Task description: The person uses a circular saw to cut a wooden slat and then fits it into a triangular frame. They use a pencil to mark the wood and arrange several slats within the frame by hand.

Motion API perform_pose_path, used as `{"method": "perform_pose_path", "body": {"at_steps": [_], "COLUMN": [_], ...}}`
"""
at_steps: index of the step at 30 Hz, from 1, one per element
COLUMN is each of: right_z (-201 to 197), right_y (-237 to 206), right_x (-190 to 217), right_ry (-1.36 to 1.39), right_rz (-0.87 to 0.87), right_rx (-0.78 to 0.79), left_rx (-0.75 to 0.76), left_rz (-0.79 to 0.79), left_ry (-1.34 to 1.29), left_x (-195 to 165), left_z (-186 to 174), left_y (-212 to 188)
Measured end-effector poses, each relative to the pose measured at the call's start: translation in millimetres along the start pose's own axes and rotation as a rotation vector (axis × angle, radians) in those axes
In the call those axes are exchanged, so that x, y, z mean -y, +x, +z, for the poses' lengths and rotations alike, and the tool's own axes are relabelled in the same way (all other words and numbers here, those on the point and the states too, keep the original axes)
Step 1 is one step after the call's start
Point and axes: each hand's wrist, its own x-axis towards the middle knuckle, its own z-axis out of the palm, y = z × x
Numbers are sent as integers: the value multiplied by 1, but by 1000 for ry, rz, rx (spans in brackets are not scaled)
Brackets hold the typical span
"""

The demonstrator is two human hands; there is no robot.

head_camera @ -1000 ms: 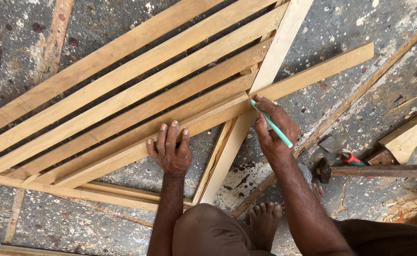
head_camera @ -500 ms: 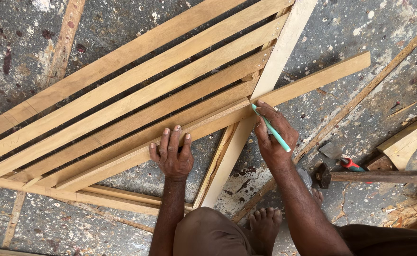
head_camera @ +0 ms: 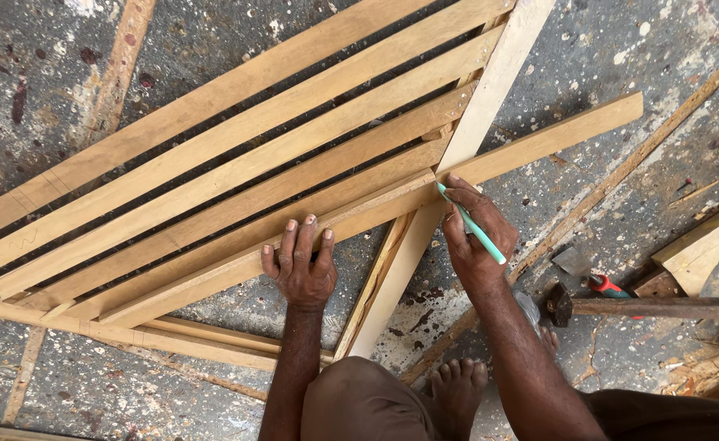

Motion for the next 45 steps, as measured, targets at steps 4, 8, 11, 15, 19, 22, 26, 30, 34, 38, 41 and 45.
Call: {"method": "perform_pose_path", "body": {"at_steps": [4, 8, 11, 15, 19, 22, 26, 30, 34, 38, 41, 45], "right_z": [1, 2, 2, 3, 4, 5, 11, 12, 8, 5, 6, 6], "right_y": [-1, 0, -1, -1, -3, -13, -28, -41, -37, -32, -32, -33], "right_x": [1, 1, 3, 4, -4, -12, -21, -16, -11, -6, -5, -7], "right_ry": [7, -25, -37, -42, -41, 108, 237, 184, 135, 130, 82, 113], "right_rz": [-10, 18, -26, -17, -22, 50, 53, 45, 22, 55, 40, 35], "right_rx": [-4, -18, -3, -29, -31, -53, -52, -26, -2, 8, 7, 19], "left_rx": [-1, -20, 1, -6, -21, -12, -32, -2, -1, -10, -5, 0], "left_rz": [-7, -2, -6, -1, -1, -4, -1, -3, 3, 0, -1, -5], "left_ry": [-13, -16, -18, -13, -10, -29, -4, -26, -21, -10, -7, -6], "left_x": [1, 1, 2, 2, 3, 3, 3, 2, 0, -1, -1, -1], "left_z": [0, 1, -1, 0, 1, 0, 1, -3, -1, 3, 4, 6], "left_y": [0, 1, 0, -1, -2, -3, -1, -1, 1, 1, 0, -2]}}
